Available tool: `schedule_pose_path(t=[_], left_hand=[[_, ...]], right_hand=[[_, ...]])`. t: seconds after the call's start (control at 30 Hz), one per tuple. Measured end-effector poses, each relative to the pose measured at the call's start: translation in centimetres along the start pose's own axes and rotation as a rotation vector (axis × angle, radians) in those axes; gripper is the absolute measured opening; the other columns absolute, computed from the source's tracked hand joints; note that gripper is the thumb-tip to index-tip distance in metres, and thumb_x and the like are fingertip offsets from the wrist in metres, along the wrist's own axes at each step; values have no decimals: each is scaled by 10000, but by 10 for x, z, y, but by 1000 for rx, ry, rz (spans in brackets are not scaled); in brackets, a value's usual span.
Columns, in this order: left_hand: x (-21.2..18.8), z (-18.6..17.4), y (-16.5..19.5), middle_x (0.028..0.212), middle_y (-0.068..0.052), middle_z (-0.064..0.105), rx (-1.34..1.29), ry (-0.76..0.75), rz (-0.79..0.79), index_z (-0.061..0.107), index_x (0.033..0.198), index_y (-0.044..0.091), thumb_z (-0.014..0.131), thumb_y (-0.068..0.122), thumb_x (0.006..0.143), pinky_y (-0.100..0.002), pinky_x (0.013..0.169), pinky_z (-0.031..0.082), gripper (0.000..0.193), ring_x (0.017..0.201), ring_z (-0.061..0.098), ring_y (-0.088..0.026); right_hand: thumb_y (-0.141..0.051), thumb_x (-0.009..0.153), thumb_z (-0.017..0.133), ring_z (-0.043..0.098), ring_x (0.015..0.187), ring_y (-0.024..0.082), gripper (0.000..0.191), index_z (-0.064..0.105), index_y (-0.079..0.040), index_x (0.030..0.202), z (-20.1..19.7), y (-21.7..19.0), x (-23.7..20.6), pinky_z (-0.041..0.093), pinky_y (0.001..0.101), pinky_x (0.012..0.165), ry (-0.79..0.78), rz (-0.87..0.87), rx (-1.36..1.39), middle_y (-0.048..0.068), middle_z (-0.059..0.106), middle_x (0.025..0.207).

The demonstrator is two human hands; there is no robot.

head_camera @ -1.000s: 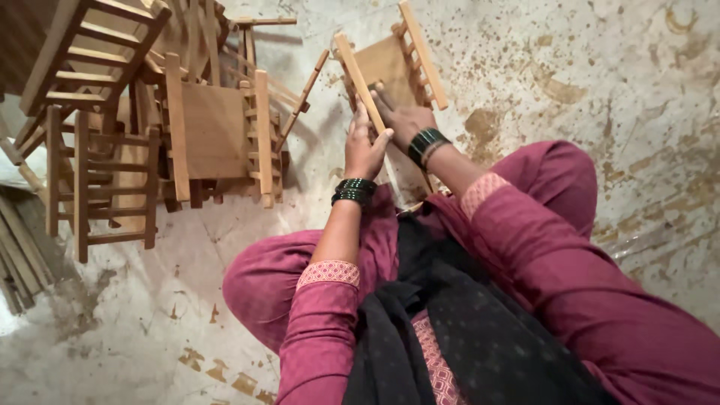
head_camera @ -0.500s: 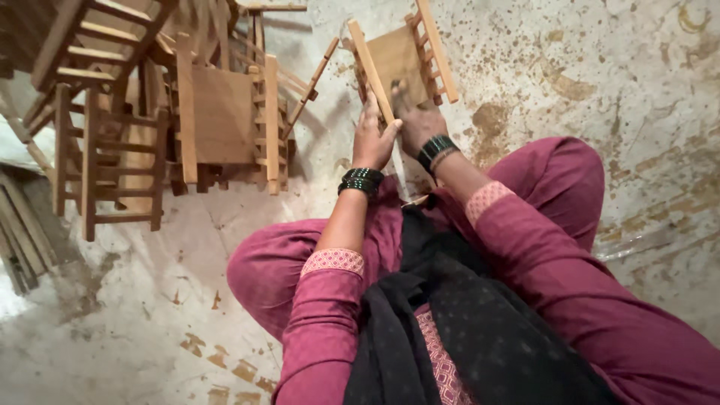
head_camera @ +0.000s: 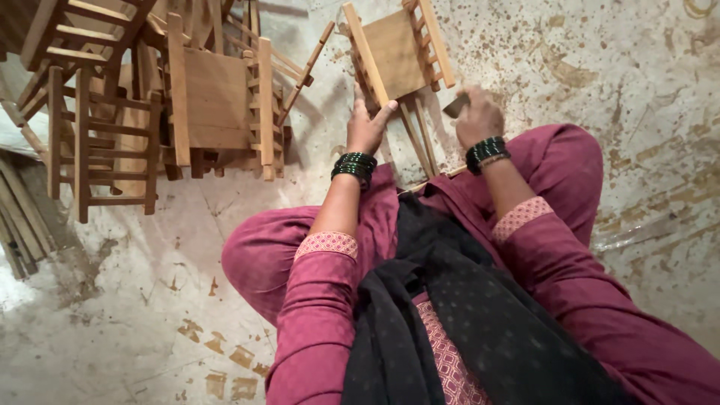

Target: The person sits on the floor assembling small wooden chair frames. They insert wooden dowels and rungs into the chair joints, press the parts together by hand, and rub a small sanding block over the chair surfaces to smooth them, working on one chair at a time.

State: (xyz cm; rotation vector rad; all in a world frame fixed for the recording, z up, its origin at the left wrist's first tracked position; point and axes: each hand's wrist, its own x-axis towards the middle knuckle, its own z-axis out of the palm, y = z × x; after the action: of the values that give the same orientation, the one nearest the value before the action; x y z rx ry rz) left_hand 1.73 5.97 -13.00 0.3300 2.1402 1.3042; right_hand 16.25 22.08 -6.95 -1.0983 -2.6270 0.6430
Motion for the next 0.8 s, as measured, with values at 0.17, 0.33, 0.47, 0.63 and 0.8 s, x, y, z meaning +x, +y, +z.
schedule_pose_path(t=[0.17, 0.33, 0.47, 0.63, 0.8], left_hand=[[-7, 3, 7, 1295, -210, 683, -216, 91, 249, 433, 1466, 5, 748, 229, 871, -353, 974, 563, 709, 1154, 713, -276], [-4, 4, 8, 1189, -148, 736, -298, 180, 210, 461, 1412, 25, 693, 70, 846, -337, 926, 605, 614, 1062, 753, -222], [-3, -1, 13, 1146, -134, 765, -344, 240, 217, 502, 1387, 32, 628, 19, 828, -325, 903, 616, 574, 1018, 763, -189], [-30, -20, 53, 1122, -123, 770, -443, 169, 286, 485, 1408, 43, 655, 15, 858, -295, 888, 595, 577, 994, 743, -155], [-92, -52, 110, 1219, -159, 734, -551, 88, 376, 454, 1471, 32, 653, 0, 912, -323, 946, 596, 594, 1106, 717, -185]], right_hand=[[-85, 830, 741, 706, 972, 284, 412, 648, -43, 1230, 16, -11, -1, 563, 387, 848, -204, 121, 304, 181, 715, 1070], [-84, 836, 776, 714, 751, 213, 512, 617, -50, 1321, 16, -29, -3, 585, 324, 631, -406, 364, 529, 120, 715, 991], [-88, 847, 768, 737, 784, 144, 502, 643, -42, 1330, 17, -34, -1, 608, 276, 644, -397, 334, 727, 98, 722, 994], [-175, 895, 828, 717, 816, 136, 495, 634, 6, 1314, 17, -24, 6, 640, 271, 659, -166, 274, 1000, 63, 682, 1063], [-305, 1008, 755, 690, 663, 138, 457, 649, 63, 1259, -18, -13, 13, 578, 278, 569, 101, -29, 1084, 78, 687, 964]])
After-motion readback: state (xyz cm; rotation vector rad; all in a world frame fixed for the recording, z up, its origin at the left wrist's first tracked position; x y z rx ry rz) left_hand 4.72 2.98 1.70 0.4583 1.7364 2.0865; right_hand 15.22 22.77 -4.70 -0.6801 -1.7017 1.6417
